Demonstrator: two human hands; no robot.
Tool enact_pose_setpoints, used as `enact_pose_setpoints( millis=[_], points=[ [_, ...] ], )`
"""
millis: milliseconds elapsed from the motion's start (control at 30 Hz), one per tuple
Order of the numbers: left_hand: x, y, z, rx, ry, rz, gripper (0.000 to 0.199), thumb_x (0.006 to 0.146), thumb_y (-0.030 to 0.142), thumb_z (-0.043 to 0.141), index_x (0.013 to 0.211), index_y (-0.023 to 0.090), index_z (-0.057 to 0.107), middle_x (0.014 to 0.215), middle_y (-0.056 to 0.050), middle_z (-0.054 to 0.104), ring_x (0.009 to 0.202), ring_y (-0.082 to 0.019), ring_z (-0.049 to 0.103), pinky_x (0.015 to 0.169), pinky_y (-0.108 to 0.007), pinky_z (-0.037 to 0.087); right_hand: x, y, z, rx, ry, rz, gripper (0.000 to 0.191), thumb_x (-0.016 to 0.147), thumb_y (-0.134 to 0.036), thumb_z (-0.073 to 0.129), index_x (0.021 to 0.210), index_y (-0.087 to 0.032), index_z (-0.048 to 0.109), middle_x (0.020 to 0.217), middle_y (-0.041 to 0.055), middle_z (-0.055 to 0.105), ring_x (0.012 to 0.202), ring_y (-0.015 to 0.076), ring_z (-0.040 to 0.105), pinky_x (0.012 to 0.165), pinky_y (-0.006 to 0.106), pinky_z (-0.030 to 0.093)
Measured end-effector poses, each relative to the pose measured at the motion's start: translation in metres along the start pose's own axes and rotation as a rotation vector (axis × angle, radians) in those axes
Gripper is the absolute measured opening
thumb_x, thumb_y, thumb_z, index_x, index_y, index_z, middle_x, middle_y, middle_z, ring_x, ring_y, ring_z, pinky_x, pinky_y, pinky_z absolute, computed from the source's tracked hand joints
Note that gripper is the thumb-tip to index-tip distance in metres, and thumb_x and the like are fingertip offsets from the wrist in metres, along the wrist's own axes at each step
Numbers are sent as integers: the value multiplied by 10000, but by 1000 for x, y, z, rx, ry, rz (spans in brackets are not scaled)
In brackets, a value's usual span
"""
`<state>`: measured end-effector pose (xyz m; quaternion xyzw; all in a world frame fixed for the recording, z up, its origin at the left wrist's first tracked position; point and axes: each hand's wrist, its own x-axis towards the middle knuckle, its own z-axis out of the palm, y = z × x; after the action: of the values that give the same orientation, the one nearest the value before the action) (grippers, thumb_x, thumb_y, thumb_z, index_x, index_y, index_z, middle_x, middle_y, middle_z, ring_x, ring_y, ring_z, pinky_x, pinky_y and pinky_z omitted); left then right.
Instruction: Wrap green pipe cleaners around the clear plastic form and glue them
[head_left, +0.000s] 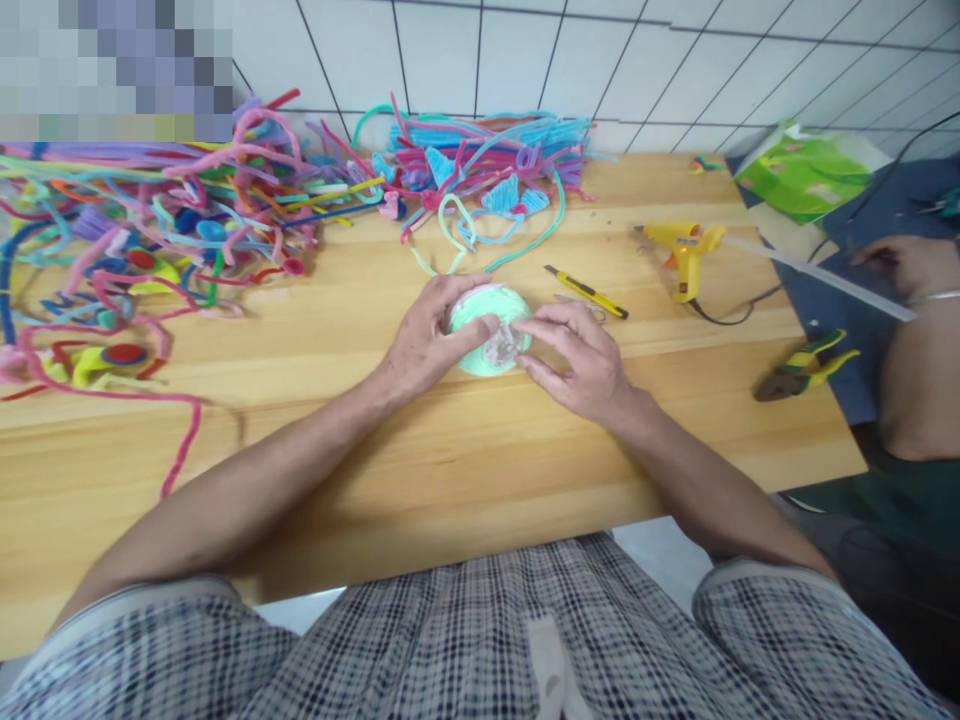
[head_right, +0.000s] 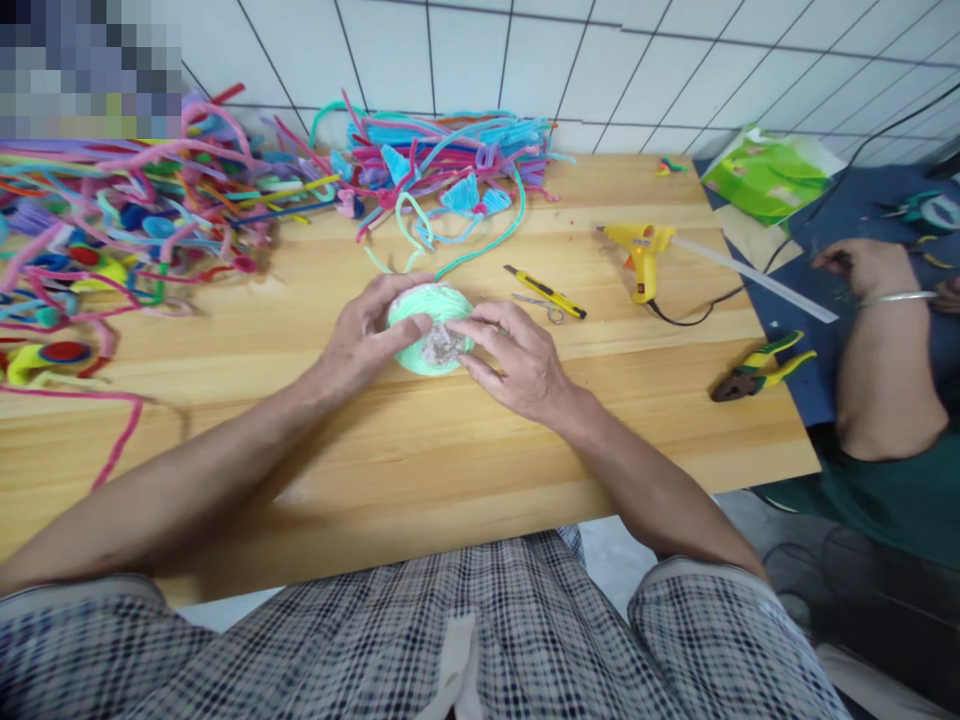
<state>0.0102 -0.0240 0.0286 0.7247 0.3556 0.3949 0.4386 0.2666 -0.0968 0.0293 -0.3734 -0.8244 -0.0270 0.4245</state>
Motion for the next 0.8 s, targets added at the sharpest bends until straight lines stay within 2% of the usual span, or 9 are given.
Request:
enact_pose_setpoints(
  millis=[200,433,700,800],
  points=[
    [-2,-3,5,4,25,-15,608,1010,673,775,1457,260,763,1411,-103,784,1335,-312,735,1236,-501,589,4,-3,-2,5,22,-29,497,1065,-219,802,1549,-290,715,1258,101,805,1110,272,814,934,465,720],
    [-4,-4,8,-10,49,-22,622,992,705,753,1432,264,748,1387,-104,777,1322,-323,727,1235,-518,576,1,-4,-7,-4,-17,12,430,1066,-189,786,1483,-287,757,1230,94,826,1073,258,828,865,414,734],
    [-6,-7,8,-60,45,-12,717,988,807,735,1437,249,709,1442,-132,759,1354,-339,734,1240,-547,598,2,-7,-3,28,24,5,410,1070,-168,778,1468,-263,774,1221,100,831,1081,246,833,879,396,749],
    [-6,-8,9,-83,64,-10,742,977,830,745,1430,243,715,1428,-126,761,1345,-334,741,1225,-531,605,1,-8,-4,27,2,44,375,1087,-189,756,1449,-284,784,1232,84,843,1088,241,842,899,405,754]
  ],
)
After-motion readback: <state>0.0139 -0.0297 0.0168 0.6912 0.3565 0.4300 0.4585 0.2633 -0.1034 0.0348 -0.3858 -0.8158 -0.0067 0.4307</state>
